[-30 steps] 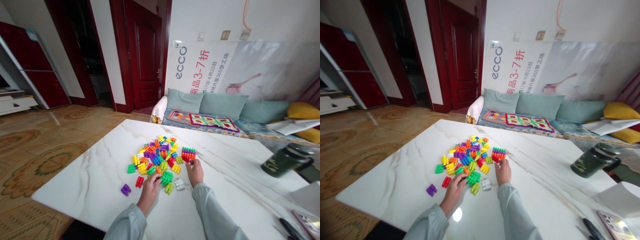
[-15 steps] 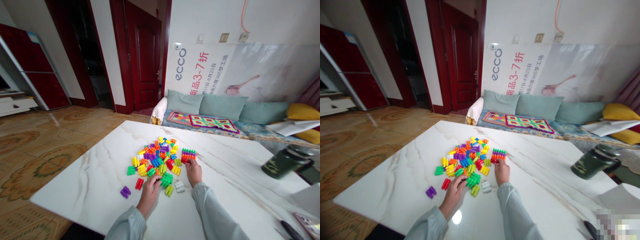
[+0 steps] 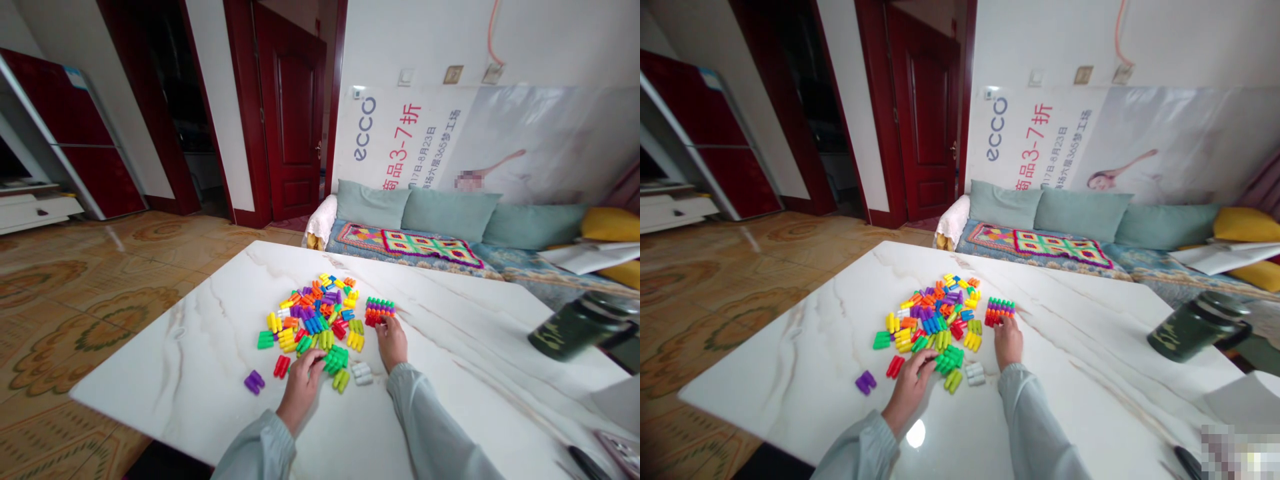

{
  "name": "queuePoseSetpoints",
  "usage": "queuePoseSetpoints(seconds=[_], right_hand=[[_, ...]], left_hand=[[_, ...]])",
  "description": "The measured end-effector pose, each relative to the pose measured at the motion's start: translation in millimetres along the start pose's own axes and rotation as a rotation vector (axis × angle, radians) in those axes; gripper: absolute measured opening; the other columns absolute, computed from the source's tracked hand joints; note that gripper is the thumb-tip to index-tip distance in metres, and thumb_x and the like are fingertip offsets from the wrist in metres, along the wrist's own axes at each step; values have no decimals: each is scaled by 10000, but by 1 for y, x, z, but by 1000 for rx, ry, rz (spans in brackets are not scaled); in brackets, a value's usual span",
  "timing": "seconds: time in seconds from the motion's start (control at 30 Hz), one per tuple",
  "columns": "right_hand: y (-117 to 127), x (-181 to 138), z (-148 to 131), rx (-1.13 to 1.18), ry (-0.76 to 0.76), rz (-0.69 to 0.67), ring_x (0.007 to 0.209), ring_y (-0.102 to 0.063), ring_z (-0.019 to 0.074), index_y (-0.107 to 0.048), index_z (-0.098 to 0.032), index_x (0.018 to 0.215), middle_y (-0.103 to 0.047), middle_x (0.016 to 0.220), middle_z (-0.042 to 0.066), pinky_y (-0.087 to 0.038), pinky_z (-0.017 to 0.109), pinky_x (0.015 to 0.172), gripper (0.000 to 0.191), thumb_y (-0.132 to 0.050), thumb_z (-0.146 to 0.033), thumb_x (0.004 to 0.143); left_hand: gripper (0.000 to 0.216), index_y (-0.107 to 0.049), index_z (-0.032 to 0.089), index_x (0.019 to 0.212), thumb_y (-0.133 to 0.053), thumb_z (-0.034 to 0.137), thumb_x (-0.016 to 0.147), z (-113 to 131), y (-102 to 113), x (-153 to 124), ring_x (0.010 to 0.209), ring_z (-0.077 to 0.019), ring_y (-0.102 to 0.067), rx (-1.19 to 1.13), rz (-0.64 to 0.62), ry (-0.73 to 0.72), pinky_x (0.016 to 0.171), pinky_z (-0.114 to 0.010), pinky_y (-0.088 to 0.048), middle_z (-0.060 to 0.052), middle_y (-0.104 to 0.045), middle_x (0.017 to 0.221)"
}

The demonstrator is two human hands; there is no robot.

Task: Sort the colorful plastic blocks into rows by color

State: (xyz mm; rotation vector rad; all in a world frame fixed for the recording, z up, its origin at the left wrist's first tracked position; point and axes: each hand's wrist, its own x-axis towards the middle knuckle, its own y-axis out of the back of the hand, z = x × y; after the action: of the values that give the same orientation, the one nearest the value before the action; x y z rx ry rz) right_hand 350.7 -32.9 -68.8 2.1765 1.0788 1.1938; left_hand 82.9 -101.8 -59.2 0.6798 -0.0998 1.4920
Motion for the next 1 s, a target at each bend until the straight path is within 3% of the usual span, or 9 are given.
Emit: queuePoseSetpoints(seconds=[0.17, 0.4, 0.7, 0.87, 1.0], right_hand=[[9, -14, -13, 0, -5, 40, 751, -619, 186, -601, -134, 1062, -639, 998, 118, -474, 310, 693, 307, -416, -315, 897], [16, -20, -57, -97, 88, -222, 843, -651, 147, -638, -201, 1072, -665, 1098, 61, -467, 240, 744, 234, -461, -224, 921], [6, -7, -110, -410, -37, -435, 847, -676, 264, -614, -122, 1103, -637, 1044, 180, -471, 341, 695, 254, -514, -249, 907], [4, -2, -116, -447, -90, -452, 931, -665, 301, -607, -90, 1099, -616, 1109, 213, -477, 366, 730, 339, -567, -335, 868], [4, -2, -115, -430, -110, -441, 951, -663, 305, -635, -72, 1054, -633, 1083, 215, -476, 366, 751, 325, -574, -304, 835]], left_hand=[[175, -668, 189, 974, -513, 258, 928, 0, 0, -1, 834, -194, -690, 9, 33, -32, 761, -322, -564, -66, -723, 911], [178, -658, 209, 1024, -505, 236, 939, -2, 5, -2, 962, -209, -652, 215, 295, -126, 871, -376, -531, -71, -695, 1002], [184, -641, 220, 1033, -487, 207, 933, 5, 5, -1, 1030, -225, -604, 276, 261, -99, 922, -416, -498, -73, -659, 1060], [185, -651, 216, 1013, -484, 206, 932, 6, 4, 0, 1009, -214, -613, 258, 256, -83, 911, -399, -506, -65, -666, 1039], [191, -653, 215, 1018, -484, 202, 929, 5, 4, 0, 1019, -214, -611, 250, 240, -79, 913, -396, -507, -66, -664, 1053]])
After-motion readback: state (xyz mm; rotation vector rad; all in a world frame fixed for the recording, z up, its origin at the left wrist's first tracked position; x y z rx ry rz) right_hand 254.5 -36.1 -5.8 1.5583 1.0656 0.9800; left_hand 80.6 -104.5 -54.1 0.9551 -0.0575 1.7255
